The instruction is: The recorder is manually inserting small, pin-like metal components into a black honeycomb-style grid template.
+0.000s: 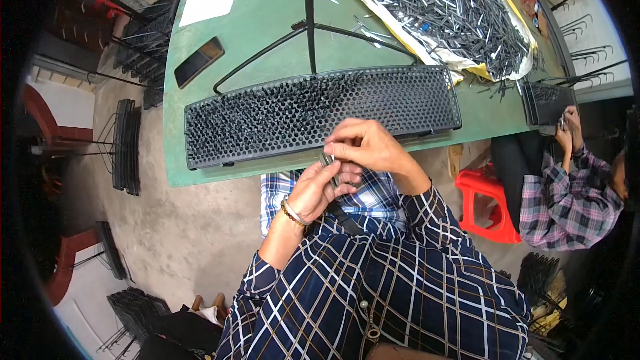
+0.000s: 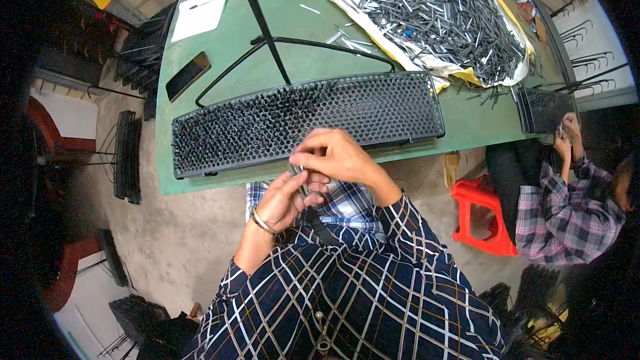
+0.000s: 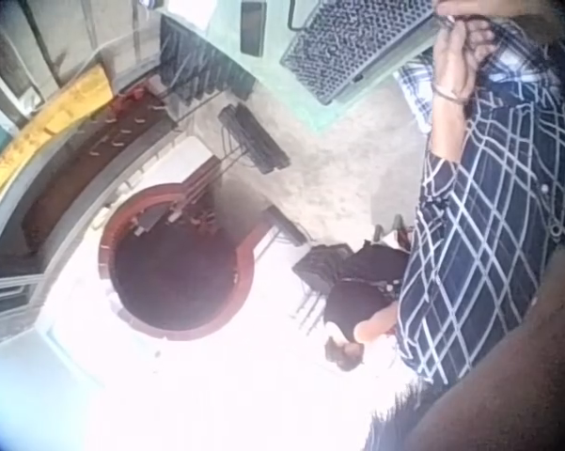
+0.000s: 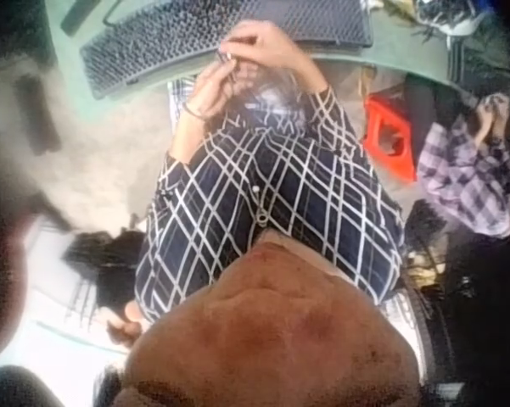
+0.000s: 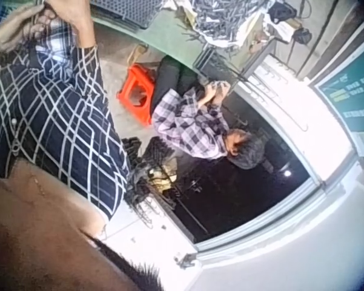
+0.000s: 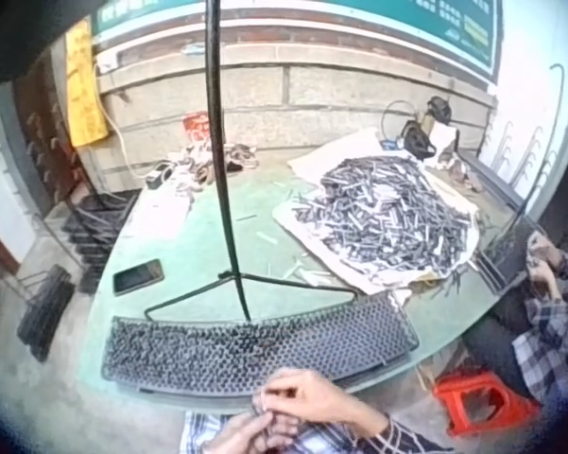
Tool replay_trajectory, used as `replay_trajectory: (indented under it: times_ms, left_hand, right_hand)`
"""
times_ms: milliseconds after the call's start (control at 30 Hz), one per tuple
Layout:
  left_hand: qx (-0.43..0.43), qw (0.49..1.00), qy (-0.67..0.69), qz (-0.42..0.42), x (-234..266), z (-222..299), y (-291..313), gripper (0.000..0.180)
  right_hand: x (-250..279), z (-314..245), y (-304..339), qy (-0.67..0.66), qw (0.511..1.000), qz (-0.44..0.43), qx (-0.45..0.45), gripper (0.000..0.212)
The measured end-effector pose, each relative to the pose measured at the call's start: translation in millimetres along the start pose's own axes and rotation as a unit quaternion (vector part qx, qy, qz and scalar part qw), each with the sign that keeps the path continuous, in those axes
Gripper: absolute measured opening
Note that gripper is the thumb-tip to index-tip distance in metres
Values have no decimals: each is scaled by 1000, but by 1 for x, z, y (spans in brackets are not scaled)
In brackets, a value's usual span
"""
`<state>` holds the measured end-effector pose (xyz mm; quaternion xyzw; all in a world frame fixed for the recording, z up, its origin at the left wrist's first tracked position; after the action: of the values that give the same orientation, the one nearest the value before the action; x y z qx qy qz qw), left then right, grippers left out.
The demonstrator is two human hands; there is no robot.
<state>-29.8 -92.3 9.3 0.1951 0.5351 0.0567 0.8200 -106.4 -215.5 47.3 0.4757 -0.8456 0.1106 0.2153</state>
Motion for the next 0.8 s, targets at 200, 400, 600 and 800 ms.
replay_trajectory:
  times_ms: [200,400,600,800]
  left_hand:
    - [0,999,-39,10,-7,-2,-4,27]
    - [-15,998,-40,56,4,-2,-10,35]
    - [18,998,-29,48,6,-8,-14,35]
    - [11,998,10,57,12,-6,-12,32]
  right_hand:
    - [-4,15,8,-142,989,16,-40,21]
    - [20,9,0,-132,964,226,-49,16]
    - [25,3,-25,47,953,293,54,13]
    - [16,6,-25,221,911,315,147,13]
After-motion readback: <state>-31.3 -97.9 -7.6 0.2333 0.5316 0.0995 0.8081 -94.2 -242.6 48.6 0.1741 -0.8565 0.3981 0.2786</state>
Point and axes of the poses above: each hand's wrist, its own y-axis away from the middle knuckle, its own x-axis out of the back of the hand, z = x × y, the point moved 4 cm from there along -y, towards the middle knuckle, and after that the axes turned 13 degrees about y, right-handed, at the moved point
